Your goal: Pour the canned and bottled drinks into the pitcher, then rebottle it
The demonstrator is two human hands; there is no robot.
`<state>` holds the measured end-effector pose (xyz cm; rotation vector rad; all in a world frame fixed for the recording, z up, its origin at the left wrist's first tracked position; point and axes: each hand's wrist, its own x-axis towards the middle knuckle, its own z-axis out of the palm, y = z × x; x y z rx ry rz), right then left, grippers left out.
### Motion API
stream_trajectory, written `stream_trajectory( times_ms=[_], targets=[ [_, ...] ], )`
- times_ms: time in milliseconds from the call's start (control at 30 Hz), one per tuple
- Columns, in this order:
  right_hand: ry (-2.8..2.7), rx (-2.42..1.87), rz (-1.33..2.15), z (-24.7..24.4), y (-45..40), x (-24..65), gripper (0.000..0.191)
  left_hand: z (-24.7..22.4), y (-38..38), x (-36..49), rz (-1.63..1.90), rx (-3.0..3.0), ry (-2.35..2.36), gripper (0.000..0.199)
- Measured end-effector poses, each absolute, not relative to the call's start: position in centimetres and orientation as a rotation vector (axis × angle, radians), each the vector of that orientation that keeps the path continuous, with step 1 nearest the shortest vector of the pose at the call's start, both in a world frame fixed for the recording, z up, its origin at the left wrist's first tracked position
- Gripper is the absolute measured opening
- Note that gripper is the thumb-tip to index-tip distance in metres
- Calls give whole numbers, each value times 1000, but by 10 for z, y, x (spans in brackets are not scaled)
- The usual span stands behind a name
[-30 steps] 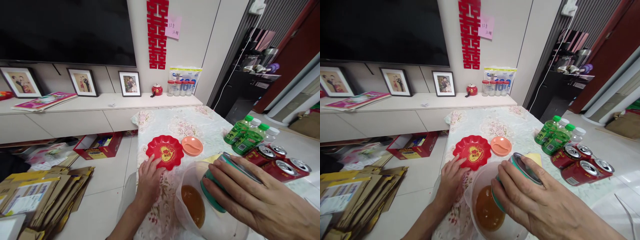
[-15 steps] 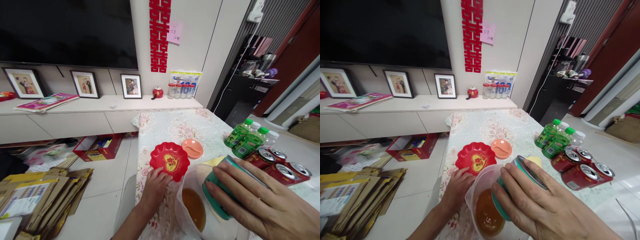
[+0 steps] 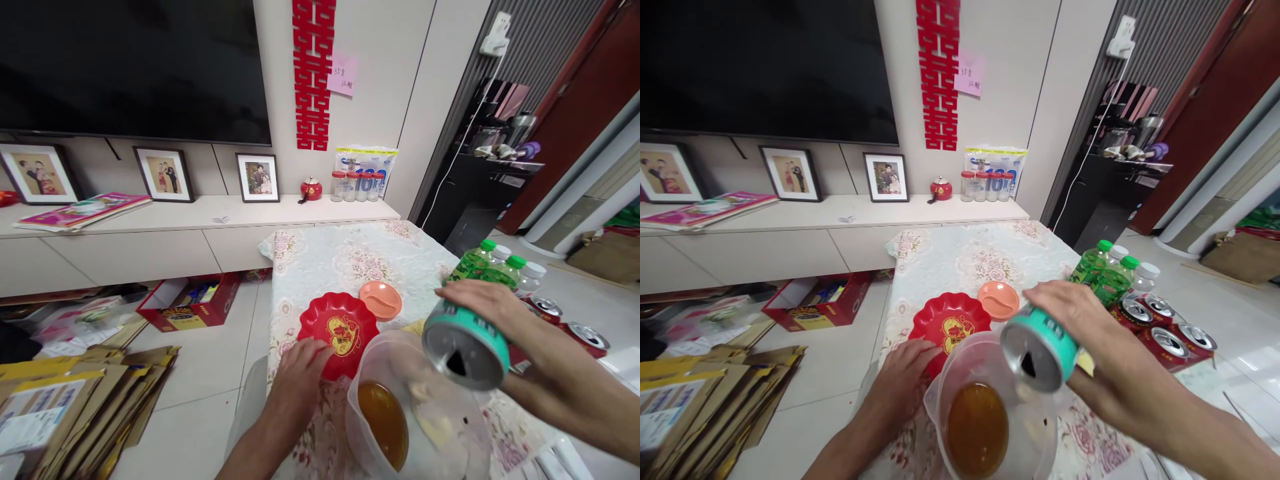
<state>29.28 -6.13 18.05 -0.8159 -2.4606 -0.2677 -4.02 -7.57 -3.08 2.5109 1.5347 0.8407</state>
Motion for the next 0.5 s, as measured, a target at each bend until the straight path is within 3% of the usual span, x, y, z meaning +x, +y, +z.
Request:
stream_trajectory(
  times_ms=[100,233,300,367,500],
  targets=[
    [-2274,-1030,132,165,-35,311,70,1,-63,-46,1059,2340,1378,44],
    [-1863,-993,985,134,1,312,49,39,-37,-31,1144,1930,1337,35],
    [-1692,-1005,1168,118,15,299,52,50,-23,-16,1156,1785,1276,35],
    [-1652,-1000,1216,103,27,281,59,56,-9,0,1142,1709,1207,43],
    [-1649,-921,1316,81,38,240,67,59,11,26,1141,1639,1023,81]
  ],
)
